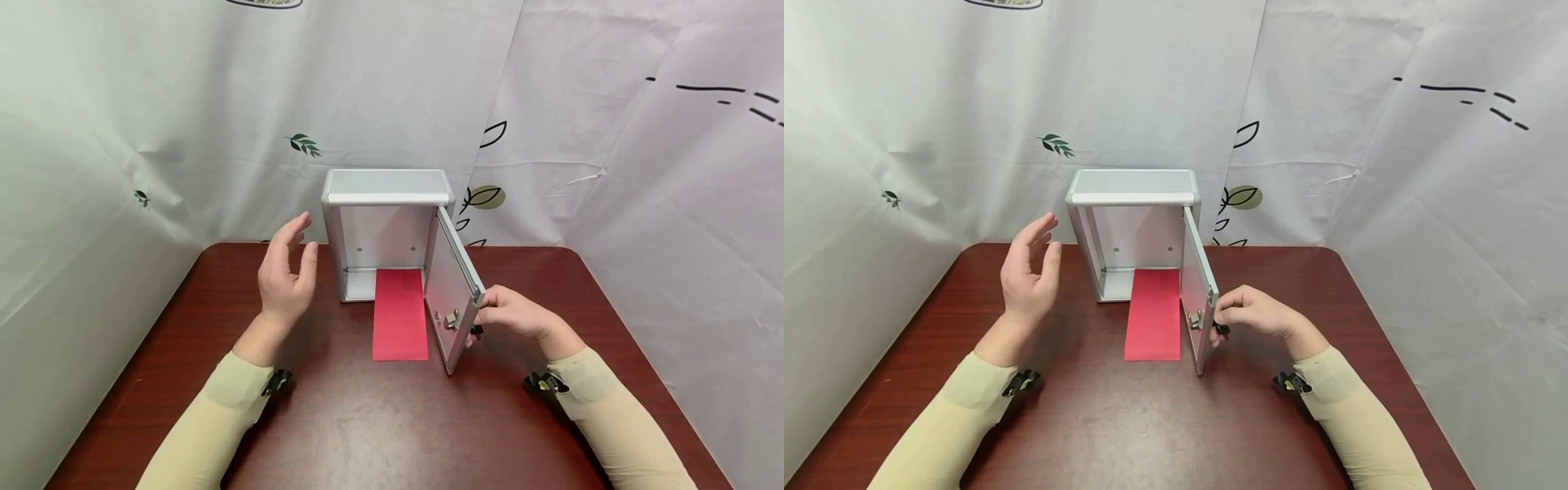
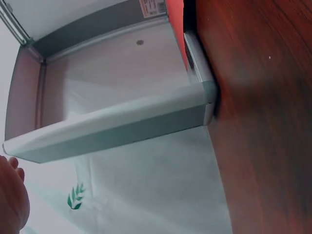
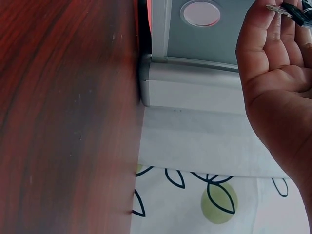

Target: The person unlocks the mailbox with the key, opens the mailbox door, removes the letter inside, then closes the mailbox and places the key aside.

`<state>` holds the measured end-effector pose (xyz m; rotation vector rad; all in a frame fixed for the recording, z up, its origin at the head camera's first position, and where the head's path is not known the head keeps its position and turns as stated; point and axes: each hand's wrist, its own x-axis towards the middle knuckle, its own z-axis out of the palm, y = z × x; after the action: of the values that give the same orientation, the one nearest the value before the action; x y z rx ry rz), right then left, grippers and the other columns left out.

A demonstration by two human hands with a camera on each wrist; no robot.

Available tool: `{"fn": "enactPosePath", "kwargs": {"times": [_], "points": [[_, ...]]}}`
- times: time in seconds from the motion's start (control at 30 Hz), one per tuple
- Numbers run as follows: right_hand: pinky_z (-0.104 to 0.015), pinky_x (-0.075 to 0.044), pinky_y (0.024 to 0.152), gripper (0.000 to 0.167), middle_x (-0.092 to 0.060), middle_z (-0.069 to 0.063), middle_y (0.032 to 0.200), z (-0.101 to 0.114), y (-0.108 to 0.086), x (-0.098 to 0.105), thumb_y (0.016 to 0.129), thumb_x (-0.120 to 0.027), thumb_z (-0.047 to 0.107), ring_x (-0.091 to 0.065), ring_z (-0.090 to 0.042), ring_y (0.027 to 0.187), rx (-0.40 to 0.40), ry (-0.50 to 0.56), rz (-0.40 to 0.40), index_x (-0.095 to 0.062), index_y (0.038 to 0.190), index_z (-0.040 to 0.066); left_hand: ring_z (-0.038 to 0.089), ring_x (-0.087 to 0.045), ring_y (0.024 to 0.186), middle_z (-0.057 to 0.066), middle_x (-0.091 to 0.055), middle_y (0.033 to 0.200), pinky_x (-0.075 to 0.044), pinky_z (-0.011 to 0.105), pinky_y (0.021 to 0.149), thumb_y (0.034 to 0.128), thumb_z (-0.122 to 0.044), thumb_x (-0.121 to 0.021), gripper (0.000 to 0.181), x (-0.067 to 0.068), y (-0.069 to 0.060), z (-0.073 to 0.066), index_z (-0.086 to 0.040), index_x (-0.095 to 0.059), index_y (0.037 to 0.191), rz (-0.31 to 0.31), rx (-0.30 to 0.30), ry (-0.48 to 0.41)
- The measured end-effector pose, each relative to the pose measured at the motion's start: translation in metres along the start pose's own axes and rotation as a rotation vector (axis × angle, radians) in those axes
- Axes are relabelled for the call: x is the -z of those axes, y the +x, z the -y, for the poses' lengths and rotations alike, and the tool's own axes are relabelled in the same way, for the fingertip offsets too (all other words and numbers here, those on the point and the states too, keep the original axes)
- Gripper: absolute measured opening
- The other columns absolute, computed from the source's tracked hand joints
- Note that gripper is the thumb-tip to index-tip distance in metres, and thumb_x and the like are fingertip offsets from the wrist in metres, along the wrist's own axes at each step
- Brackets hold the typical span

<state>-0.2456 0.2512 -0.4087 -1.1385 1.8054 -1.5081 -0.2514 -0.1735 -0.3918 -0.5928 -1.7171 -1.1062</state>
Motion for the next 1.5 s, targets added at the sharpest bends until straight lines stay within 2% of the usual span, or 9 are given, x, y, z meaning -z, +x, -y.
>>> {"fn": "enactPosePath", "kwargs": {"times": [0.13,0.33,0.43,0.57,0.8,0.93,1.07,1.37,1.5], "points": [[-0.044,-0.065,0.079,0.029,-0.078,-0.028,0.089,-0.002,-0.002,0.001,0.108,-0.054,-0.002,-0.071,-0.051,0.078,0.007,0.003,-0.001,-0.082,0.106,-0.005,0.041,-0.073,0.121,0.021,-0.075,0.137,-0.055,0.039,0.112,0.1034,-0.006,-0.071,0.036,-0.007,0.001,-0.008,0.009,-0.071,0.137,0.013,-0.179,0.019],[-0.043,-0.065,0.077,0.029,-0.078,-0.028,0.088,0.000,-0.003,0.001,0.108,-0.054,-0.001,-0.071,-0.050,0.078,0.001,0.001,-0.010,-0.083,0.105,-0.004,0.035,-0.075,0.120,0.019,-0.076,0.133,-0.065,0.048,0.090,0.1057,-0.019,-0.073,0.043,-0.018,-0.011,-0.010,0.006,-0.069,0.140,0.378,-0.353,0.137],[-0.042,-0.064,0.077,0.028,-0.078,-0.028,0.089,0.001,-0.002,0.001,0.108,-0.055,0.000,-0.071,-0.051,0.079,-0.001,-0.002,-0.015,-0.083,0.106,-0.004,0.034,-0.075,0.122,0.018,-0.075,0.135,-0.067,0.049,0.082,0.1002,-0.016,-0.082,0.048,-0.022,-0.018,-0.008,0.005,-0.068,0.141,0.530,-0.373,0.148],[-0.041,-0.062,0.075,0.028,-0.078,-0.028,0.090,0.002,-0.002,0.002,0.108,-0.056,0.001,-0.072,-0.051,0.079,-0.003,-0.006,-0.028,-0.083,0.106,-0.004,0.031,-0.073,0.126,0.016,-0.074,0.138,-0.067,0.045,0.083,0.0946,-0.012,-0.088,0.051,-0.027,-0.025,-0.007,0.003,-0.069,0.139,0.637,-0.354,0.163],[-0.043,-0.065,0.076,0.029,-0.078,-0.028,0.088,0.000,0.000,-0.001,0.108,-0.055,-0.001,-0.071,-0.052,0.078,0.004,-0.011,-0.004,-0.083,0.107,-0.004,0.033,-0.067,0.139,0.016,-0.070,0.148,-0.055,0.049,0.114,0.0955,-0.005,-0.087,0.053,-0.036,-0.037,0.001,0.002,-0.068,0.145,0.927,-0.343,0.201],[-0.043,-0.064,0.078,0.027,-0.078,-0.027,0.089,0.002,0.001,-0.004,0.109,-0.056,0.002,-0.069,-0.055,0.079,0.001,0.006,-0.011,-0.083,0.108,-0.004,0.033,-0.063,0.145,0.015,-0.067,0.155,-0.051,0.049,0.119,0.0944,-0.004,-0.088,0.059,-0.037,-0.038,0.006,0.000,-0.067,0.149,1.060,-0.322,0.246],[-0.043,-0.064,0.078,0.027,-0.079,-0.026,0.088,0.003,0.001,-0.004,0.109,-0.057,0.003,-0.070,-0.053,0.079,0.005,0.002,-0.012,-0.083,0.108,-0.005,0.030,-0.062,0.146,0.013,-0.066,0.156,-0.050,0.044,0.120,0.0963,-0.005,-0.085,0.058,-0.039,-0.038,0.007,-0.003,-0.067,0.151,1.156,-0.355,0.323],[-0.040,-0.064,0.077,0.027,-0.079,-0.026,0.089,0.001,-0.001,-0.001,0.108,-0.056,0.000,-0.073,-0.051,0.080,0.009,-0.013,-0.013,-0.082,0.109,-0.006,0.030,-0.053,0.154,0.012,-0.059,0.163,-0.046,0.043,0.123,0.1032,-0.003,-0.077,0.058,-0.055,-0.044,0.003,-0.007,-0.062,0.159,1.351,-0.579,0.502],[-0.040,-0.064,0.078,0.027,-0.079,-0.027,0.089,0.002,-0.001,-0.001,0.108,-0.056,-0.001,-0.074,-0.052,0.081,0.014,-0.014,-0.009,-0.082,0.110,-0.007,0.029,-0.051,0.156,0.010,-0.057,0.166,-0.045,0.041,0.124,0.1065,-0.004,-0.073,0.057,-0.059,-0.047,0.002,-0.008,-0.059,0.162,1.395,-0.584,0.513]]}}
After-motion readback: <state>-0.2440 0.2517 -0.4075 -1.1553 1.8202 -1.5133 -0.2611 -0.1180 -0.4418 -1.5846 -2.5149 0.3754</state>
